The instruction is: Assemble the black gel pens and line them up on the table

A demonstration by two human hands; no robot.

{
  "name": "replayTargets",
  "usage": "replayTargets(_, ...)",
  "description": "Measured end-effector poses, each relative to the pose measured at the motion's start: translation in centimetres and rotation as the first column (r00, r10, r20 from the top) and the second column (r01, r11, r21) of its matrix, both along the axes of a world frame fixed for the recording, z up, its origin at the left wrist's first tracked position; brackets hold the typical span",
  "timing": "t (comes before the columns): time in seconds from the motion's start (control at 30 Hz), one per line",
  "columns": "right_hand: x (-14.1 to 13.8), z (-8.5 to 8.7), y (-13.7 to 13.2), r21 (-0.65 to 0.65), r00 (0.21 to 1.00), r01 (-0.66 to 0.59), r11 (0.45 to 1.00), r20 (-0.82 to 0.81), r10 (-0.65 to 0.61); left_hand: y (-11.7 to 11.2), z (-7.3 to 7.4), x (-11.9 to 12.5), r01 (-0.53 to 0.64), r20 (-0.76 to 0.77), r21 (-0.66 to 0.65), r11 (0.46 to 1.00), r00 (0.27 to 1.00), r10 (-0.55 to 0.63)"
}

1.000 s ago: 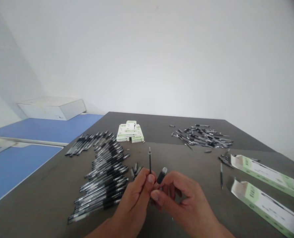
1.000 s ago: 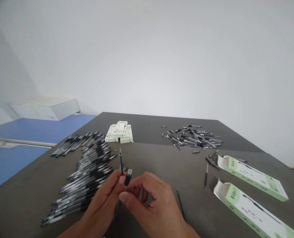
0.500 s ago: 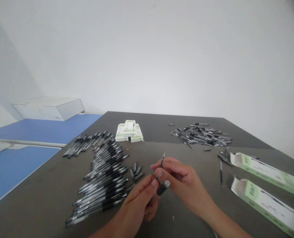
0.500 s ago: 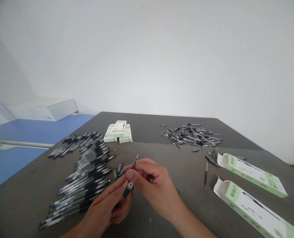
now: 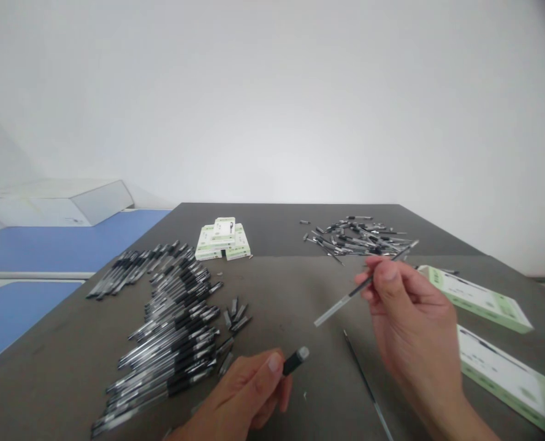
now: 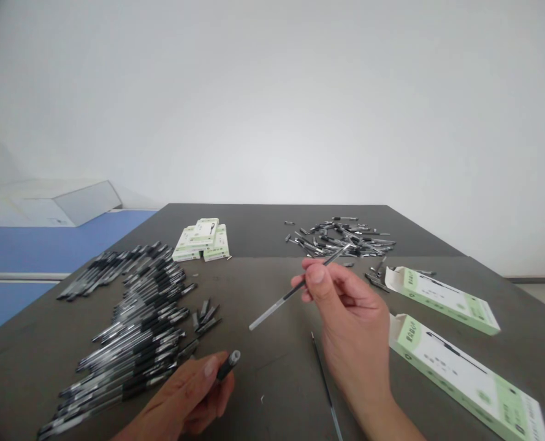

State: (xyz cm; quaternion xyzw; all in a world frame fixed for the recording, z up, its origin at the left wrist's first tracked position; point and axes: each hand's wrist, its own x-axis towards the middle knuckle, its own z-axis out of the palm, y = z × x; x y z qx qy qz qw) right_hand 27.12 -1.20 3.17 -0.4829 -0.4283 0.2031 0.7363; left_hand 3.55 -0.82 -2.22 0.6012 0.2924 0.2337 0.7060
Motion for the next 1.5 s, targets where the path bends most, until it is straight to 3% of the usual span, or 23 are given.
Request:
replayTargets(0.2, -1.2, 1.3, -1.5, 0.026, 0.995, -0.093, 0.995, 0.041, 0.092, 0.0, 0.6, -0.3, -0.021, -0.149, 0.083, 0.996, 0.988, 0.033)
replayTargets(0.67, -1.4, 1.9, -1.6, 0.043, 0.988, -0.117, 0.992, 0.11, 0.111, -0.3, -0.4, -0.3, -0.059, -0.083, 0.025, 0.998, 0.995, 0.061)
replayTargets(0.87, -1.5, 1.8, -1.5, -0.033, 0.974, -0.092, 0.995, 0.203, 0.097, -0.3, 0.5, -0.4, -0.05, -0.121, 0.094, 0.994, 0.991, 0.061)
replayTargets(1.0, -1.9, 1.4, -1.6, -0.101, 0.911, -0.249, 0.963, 0.312, 0.268, -0.6, 1.3, -0.1, -0.104, -0.12, 0.124, 0.987, 0.986, 0.119)
replayTargets(1.13, -0.9, 0.8, -1.0, -0.116, 0.835, -0.418, 0.901, 0.34, 0.432, -0.6, 0.8, -0.1, -0.17, -0.087, 0.074, 0.983, 0.98, 0.177)
replayTargets(1.23, 1.4, 0.6, 0.1, -0.038, 0.911, -0.31, 0.95, 0.274, 0.309, -0.4, 0.1, -0.4, -0.201, -0.052, 0.08, 0.976, 0.977, 0.206)
replayTargets(1.33, 4.7, 0.9, 1.6, 0.093, 0.981, 0.009, 0.996, 0.19, -0.027, -0.1, -0.1, -0.6, -0.233, -0.007, 0.086, 0.969, 0.972, 0.235)
replayTargets(1.43, 8.3, 1.8, 2.2, 0.098, 0.906, 0.316, 0.944, 0.262, -0.331, 0.1, 0.2, -0.5, -0.267, 0.047, 0.048, 0.962, 0.963, 0.265)
replayTargets(1.5, 10.7, 2.2, 2.0, 0.029, 0.799, 0.417, 0.909, 0.465, -0.381, 0.2, 0.3, -0.6, -0.27, 0.075, -0.013, 0.963, 0.96, 0.27)
